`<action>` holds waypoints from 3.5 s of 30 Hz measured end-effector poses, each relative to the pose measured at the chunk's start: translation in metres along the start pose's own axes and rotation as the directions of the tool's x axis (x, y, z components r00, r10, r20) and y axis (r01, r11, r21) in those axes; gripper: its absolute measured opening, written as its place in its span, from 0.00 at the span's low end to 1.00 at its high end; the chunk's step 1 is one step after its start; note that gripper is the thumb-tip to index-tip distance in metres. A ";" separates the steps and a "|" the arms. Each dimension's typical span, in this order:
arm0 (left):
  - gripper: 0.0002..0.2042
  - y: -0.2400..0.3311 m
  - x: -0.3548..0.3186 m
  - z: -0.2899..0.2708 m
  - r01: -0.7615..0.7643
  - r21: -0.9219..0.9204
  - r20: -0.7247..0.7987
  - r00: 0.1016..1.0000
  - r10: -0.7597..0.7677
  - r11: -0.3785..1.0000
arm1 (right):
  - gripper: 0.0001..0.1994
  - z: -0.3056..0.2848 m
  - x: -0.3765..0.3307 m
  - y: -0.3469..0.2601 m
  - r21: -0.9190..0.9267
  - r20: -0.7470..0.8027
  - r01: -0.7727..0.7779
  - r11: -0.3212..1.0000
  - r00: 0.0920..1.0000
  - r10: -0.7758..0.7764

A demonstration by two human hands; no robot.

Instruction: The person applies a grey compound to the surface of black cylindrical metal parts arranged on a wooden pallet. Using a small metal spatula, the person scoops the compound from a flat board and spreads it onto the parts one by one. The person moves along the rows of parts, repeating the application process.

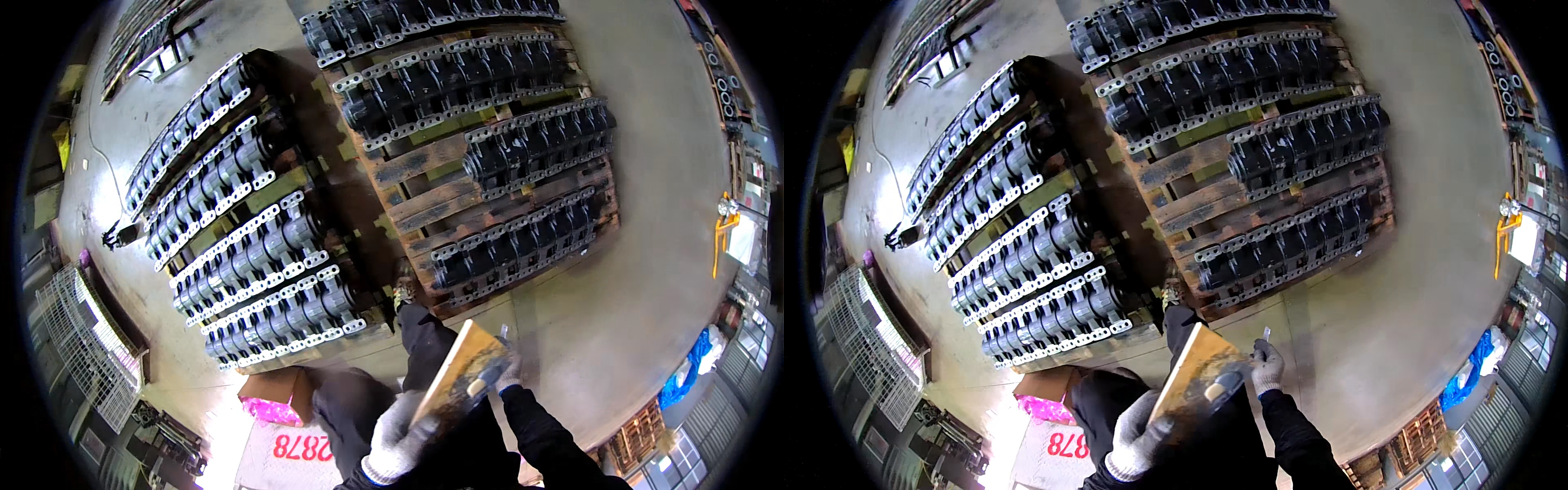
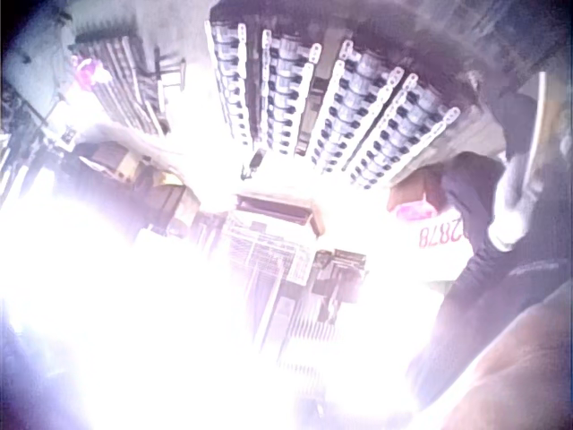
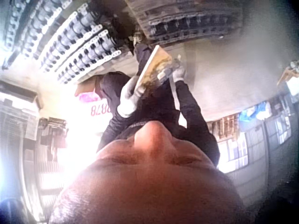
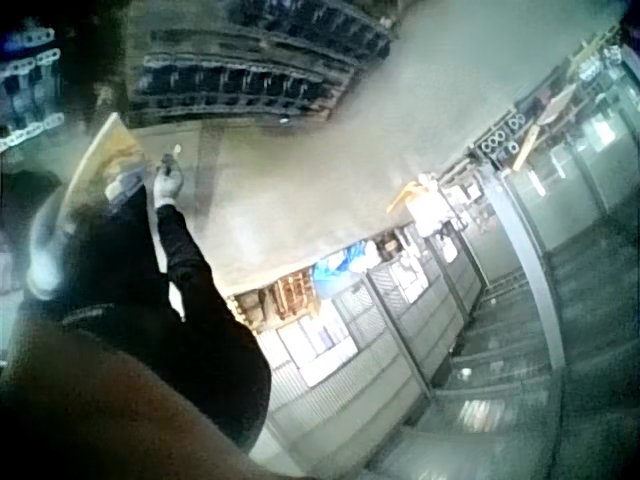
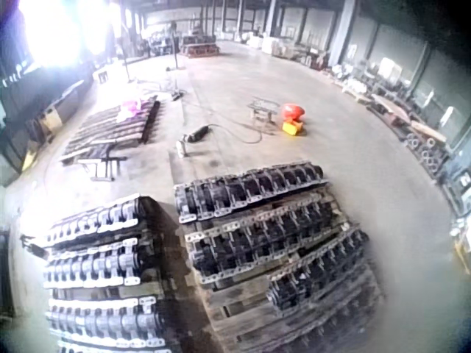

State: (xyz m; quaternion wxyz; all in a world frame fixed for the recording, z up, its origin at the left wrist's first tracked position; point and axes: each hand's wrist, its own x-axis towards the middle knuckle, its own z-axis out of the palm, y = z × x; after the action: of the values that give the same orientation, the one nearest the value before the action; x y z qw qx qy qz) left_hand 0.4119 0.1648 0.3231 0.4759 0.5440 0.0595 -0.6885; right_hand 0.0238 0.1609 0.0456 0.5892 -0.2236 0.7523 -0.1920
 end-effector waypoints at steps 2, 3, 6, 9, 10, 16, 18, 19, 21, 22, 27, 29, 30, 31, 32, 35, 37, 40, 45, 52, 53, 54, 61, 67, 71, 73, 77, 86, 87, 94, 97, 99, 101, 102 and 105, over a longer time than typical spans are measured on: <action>0.23 0.016 -0.001 0.013 -0.023 0.006 0.059 0.998 0.023 1.000 | 0.10 -0.014 0.006 0.019 0.349 0.063 -0.178 0.920 0.984 0.167; 0.23 0.026 -0.001 0.015 0.020 0.108 0.081 0.996 -0.028 0.994 | 0.10 -0.018 0.004 0.021 0.396 0.071 -0.200 0.896 0.980 0.187; 0.22 0.043 -0.003 0.026 -0.061 0.153 0.160 0.986 0.036 0.986 | 0.10 -0.031 -0.005 0.019 0.490 0.080 -0.230 0.841 0.972 0.219; 0.17 0.052 0.002 0.032 -0.095 0.220 0.169 0.984 0.058 0.971 | 0.09 -0.041 -0.009 0.020 0.532 0.071 -0.221 0.817 0.973 0.217; 0.17 0.057 0.005 0.034 -0.113 0.257 0.171 0.983 0.070 0.960 | 0.09 -0.042 -0.010 0.020 0.543 0.067 -0.213 0.812 0.975 0.211; 0.16 0.059 0.021 0.034 0.000 0.250 0.129 0.991 -0.033 0.968 | 0.09 -0.032 -0.008 0.023 0.523 0.008 -0.088 0.848 0.995 0.098; 0.17 0.046 0.029 0.025 0.094 0.152 0.076 0.991 -0.106 0.984 | 0.08 -0.001 -0.011 -0.004 0.155 -0.059 0.104 0.982 0.994 -0.096; 0.17 0.040 0.033 0.020 0.147 0.079 0.047 0.987 -0.151 0.986 | 0.08 0.020 -0.014 -0.028 -0.123 -0.092 0.219 0.968 0.969 -0.231; 0.19 0.040 0.043 0.017 0.144 -0.043 -0.075 0.986 -0.147 0.989 | 0.07 0.050 -0.024 -0.065 -0.311 -0.119 0.264 0.913 0.942 -0.313; 0.20 0.039 0.049 0.013 0.125 -0.056 -0.136 0.982 -0.131 0.991 | 0.06 0.069 -0.031 -0.090 -0.315 -0.134 0.220 0.923 0.953 -0.273; 0.19 0.037 0.090 -0.011 -0.071 -0.231 -0.336 0.942 -0.011 0.970 | 0.02 0.121 -0.009 -0.129 -0.201 -0.066 0.246 0.948 0.962 -0.264; 0.20 0.036 0.114 -0.032 -0.105 -0.276 -0.328 0.945 0.009 0.955 | 0.07 0.148 0.006 -0.143 -0.229 0.014 0.282 0.932 0.958 -0.286; 0.20 0.033 0.125 -0.045 -0.088 -0.180 -0.372 0.928 0.015 0.980 | 0.14 0.162 0.009 -0.150 -0.254 0.025 0.290 0.923 0.956 -0.293; 0.20 0.026 0.141 -0.057 -0.148 -0.262 -0.362 0.931 0.045 0.954 | 0.20 0.181 0.011 -0.159 -0.277 0.040 0.300 0.913 0.953 -0.300; 0.20 0.026 0.155 -0.068 -0.161 -0.333 -0.360 0.933 0.033 0.929 | 0.27 0.209 0.004 -0.184 -0.308 0.114 0.312 0.899 0.950 -0.291; 0.22 0.030 0.191 -0.099 -0.199 -0.465 -0.401 0.916 -0.005 0.863 | 0.35 0.269 0.000 -0.224 -0.330 0.303 0.349 0.877 0.919 -0.252; 0.21 0.039 0.207 -0.115 -0.209 -0.491 -0.432 0.901 -0.028 0.846 | 0.24 0.294 0.005 -0.232 -0.350 0.371 0.378 0.857 0.896 -0.244; 0.23 0.050 0.221 -0.136 -0.221 -0.526 -0.412 0.911 -0.018 0.821 | 0.13 0.339 -0.003 -0.252 -0.210 0.300 0.213 0.954 0.943 -0.144; 0.24 0.063 0.237 -0.154 -0.211 -0.580 -0.386 0.922 -0.037 0.786 | 0.11 0.392 0.004 -0.278 -0.307 0.395 0.301 0.903 0.903 -0.167; 0.23 0.077 0.264 -0.164 -0.257 -0.679 -0.362 0.932 -0.009 0.687 | 0.10 0.447 0.000 -0.305 -0.360 0.496 0.291 0.886 0.864 -0.083; 0.23 0.076 0.267 -0.164 -0.257 -0.685 -0.357 0.934 -0.007 0.682 | 0.09 0.449 0.002 -0.303 -0.346 0.504 0.320 0.882 0.856 -0.112; 0.23 0.075 0.269 -0.164 -0.257 -0.691 -0.353 0.936 -0.005 0.676 | 0.09 0.450 0.004 -0.300 -0.332 0.513 0.349 0.876 0.847 -0.142; 0.23 0.066 0.264 -0.155 -0.292 -0.702 -0.356 0.934 0.035 0.650 | 0.13 0.440 0.013 -0.293 -0.372 0.692 0.759 0.535 0.611 -0.385; 0.23 0.048 0.252 -0.149 -0.326 -0.625 -0.406 0.912 0.061 0.709 | 0.13 0.425 0.000 -0.294 -0.392 0.736 0.793 0.467 0.575 -0.357; 0.22 0.044 0.246 -0.142 -0.336 -0.615 -0.434 0.900 0.049 0.713 | 0.11 0.425 -0.009 -0.302 -0.434 0.758 0.888 0.151 0.451 -0.471; 0.22 0.044 0.244 -0.140 -0.352 -0.579 -0.443 0.893 0.078 0.735 | 0.11 0.421 -0.008 -0.301 -0.388 0.799 0.913 0.123 0.400 -0.449; 0.21 0.046 0.237 -0.136 -0.358 -0.497 -0.471 0.876 0.101 0.790 | 0.12 0.416 -0.001 -0.298 -0.342 0.854 0.939 0.035 0.327 -0.404; 0.23 0.038 0.233 -0.139 -0.341 -0.386 -0.499 0.859 0.117 0.857 | 0.10 0.421 0.002 -0.296 -0.327 0.878 0.934 -0.141 0.246 -0.411; 0.23 0.037 0.233 -0.139 -0.348 -0.383 -0.505 0.854 0.121 0.856 | 0.10 0.421 0.002 -0.293 -0.337 0.872 0.935 -0.114 0.265 -0.411; 0.23 0.032 0.234 -0.141 -0.352 -0.384 -0.528 0.842 0.109 0.854 | 0.12 0.419 -0.001 -0.285 -0.304 0.908 0.946 -0.116 0.250 -0.337; 0.23 0.033 0.234 -0.141 -0.348 -0.380 -0.546 0.832 0.096 0.857 | 0.11 0.418 -0.006 -0.284 -0.286 0.921 0.950 -0.124 0.237 -0.310; 0.23 0.032 0.234 -0.142 -0.350 -0.373 -0.555 0.827 0.097 0.859 | 0.11 0.419 -0.008 -0.283 -0.273 0.927 0.954 -0.125 0.227 -0.298; 0.24 0.029 0.235 -0.144 -0.359 -0.368 -0.556 0.824 0.106 0.858 | 0.11 0.419 -0.009 -0.282 -0.257 0.932 0.958 -0.126 0.212 -0.294; 0.24 0.027 0.235 -0.145 -0.364 -0.359 -0.561 0.820 0.113 0.859 | 0.11 0.419 -0.009 -0.282 -0.255 0.933 0.960 -0.114 0.213 -0.290; 0.24 0.024 0.236 -0.146 -0.379 -0.353 -0.570 0.812 0.125 0.855 | 0.10 0.420 -0.010 -0.279 -0.300 0.912 0.954 0.019 0.293 -0.287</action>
State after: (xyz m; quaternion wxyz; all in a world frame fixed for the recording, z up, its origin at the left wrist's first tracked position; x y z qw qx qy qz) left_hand 0.5408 0.1004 0.0844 0.6430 0.5891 0.2709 -0.4076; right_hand 0.4647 -0.0744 0.1099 0.4174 -0.8688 0.2634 0.0393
